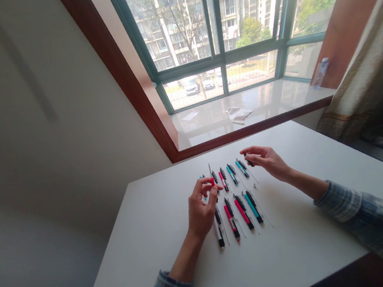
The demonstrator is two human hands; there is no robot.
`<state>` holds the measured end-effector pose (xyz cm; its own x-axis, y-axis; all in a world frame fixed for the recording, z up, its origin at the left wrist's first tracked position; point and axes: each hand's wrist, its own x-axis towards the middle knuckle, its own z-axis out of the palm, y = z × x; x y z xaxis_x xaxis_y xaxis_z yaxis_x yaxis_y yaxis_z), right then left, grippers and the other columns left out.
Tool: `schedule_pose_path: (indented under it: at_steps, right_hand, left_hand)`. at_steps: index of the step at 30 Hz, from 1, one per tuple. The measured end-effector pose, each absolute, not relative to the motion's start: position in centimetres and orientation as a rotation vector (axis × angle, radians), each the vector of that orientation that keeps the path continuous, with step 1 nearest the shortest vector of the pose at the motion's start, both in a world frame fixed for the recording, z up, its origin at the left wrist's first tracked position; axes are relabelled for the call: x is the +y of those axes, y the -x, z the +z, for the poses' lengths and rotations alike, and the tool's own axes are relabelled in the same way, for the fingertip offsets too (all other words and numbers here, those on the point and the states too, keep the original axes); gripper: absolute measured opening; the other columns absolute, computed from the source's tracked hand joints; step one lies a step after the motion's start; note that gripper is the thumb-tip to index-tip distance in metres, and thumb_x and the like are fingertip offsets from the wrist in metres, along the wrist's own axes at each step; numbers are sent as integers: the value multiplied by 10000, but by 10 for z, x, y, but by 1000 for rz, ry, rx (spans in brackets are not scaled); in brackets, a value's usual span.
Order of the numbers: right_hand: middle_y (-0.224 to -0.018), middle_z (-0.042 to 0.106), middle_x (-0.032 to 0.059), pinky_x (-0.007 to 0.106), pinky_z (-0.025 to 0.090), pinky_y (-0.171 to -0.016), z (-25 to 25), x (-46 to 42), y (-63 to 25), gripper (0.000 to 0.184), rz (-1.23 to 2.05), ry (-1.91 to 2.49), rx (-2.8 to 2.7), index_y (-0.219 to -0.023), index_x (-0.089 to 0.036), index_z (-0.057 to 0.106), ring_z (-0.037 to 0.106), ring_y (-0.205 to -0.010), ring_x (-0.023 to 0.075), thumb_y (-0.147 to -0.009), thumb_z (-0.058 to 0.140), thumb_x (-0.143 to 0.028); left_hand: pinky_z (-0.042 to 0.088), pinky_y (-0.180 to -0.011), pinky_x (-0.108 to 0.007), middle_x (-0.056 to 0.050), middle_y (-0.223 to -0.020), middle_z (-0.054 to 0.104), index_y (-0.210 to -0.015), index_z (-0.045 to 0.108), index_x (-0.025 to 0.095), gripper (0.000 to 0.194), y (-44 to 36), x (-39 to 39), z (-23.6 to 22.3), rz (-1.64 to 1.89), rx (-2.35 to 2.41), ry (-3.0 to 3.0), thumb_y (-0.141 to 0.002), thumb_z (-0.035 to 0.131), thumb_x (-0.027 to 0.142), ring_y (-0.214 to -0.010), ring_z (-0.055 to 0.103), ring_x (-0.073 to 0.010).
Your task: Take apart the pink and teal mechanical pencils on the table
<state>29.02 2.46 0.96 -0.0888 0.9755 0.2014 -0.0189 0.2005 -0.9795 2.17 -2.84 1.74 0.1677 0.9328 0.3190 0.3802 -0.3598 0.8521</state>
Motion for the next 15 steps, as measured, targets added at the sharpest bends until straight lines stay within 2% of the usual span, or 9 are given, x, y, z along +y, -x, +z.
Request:
schedule_pose_path:
  at_steps: [8, 15]
  right_hand:
    - [-881, 718, 73, 337, 567, -585, 21, -31, -278, 409, 739, 1288, -1507, -1095, -201, 674, 705, -700, 220, -857, 699, -533]
    - [-817, 735, 34, 359, 556, -615, 4, -94, -259, 207, 537, 1607, -1622, -950, -246, 649, 694, -624, 213, -866, 646, -435]
  left_hand:
    - [511, -821, -358, -63, -957, 799, -1062, 574, 217, 162, -5, -50, 33, 1143, 1242, -1896, -976, 549, 352, -855, 727, -218]
    - [496, -802, -336, -28, -903, 802, -1034, 601, 225, 112, 4, -70, 41, 1128, 1189, -1956, -965, 555, 302, -818, 730, -199]
